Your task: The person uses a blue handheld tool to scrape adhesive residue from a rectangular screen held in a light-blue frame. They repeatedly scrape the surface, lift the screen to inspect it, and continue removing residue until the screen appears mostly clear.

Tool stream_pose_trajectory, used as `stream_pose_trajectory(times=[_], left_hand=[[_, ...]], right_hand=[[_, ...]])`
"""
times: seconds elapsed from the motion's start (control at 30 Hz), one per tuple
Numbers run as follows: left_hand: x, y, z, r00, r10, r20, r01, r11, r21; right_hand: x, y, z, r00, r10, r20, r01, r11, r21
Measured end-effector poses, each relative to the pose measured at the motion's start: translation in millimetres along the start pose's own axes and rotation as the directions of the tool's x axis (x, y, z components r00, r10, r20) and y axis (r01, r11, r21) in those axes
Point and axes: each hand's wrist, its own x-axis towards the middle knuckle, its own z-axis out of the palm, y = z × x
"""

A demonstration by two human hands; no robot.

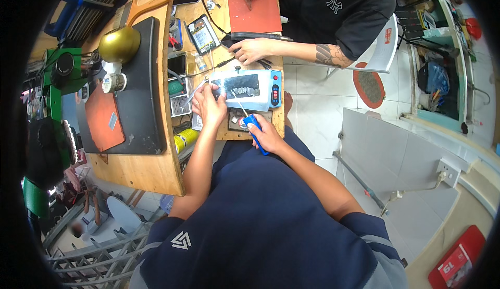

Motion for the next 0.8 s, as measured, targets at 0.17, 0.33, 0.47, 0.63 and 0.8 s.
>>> stream_pose_trajectory(times=[0.17, 0.33, 0.47, 0.63, 0.8], left_hand=[[2.2, 11.6, 7.2, 0.998, 0.001, -0.065, 0.003, 0.998, 0.060], [-1.8, 10.7, 7.7, 0.997, -0.059, -0.043, 0.060, 0.998, 0.021], [-1.0, 2.1, 1.3, 0.999, -0.026, 0.022, 0.025, 0.999, 0.035], [-3.8, 13.4, 10.8, 0.998, -0.052, -0.038, 0.054, 0.997, 0.052], [-6.7, 12.2, 8.1, 0.998, -0.052, -0.034, 0.054, 0.997, 0.048]], right_hand=[[-0.8, -0.6, -3.0, 1.000, 0.007, -0.003, -0.007, 1.000, -0.016], [-2.4, -2.7, -4.1, 1.000, 0.012, -0.002, -0.012, 0.999, -0.044], [-3.7, -4.3, -4.0, 1.000, -0.003, -0.020, 0.002, 1.000, -0.009], [-4.7, -3.6, -13.6, 1.000, 0.007, -0.003, -0.007, 1.000, 0.018], [-2.9, 1.4, -14.1, 1.000, 0.011, 0.014, -0.011, 1.000, 0.002]])
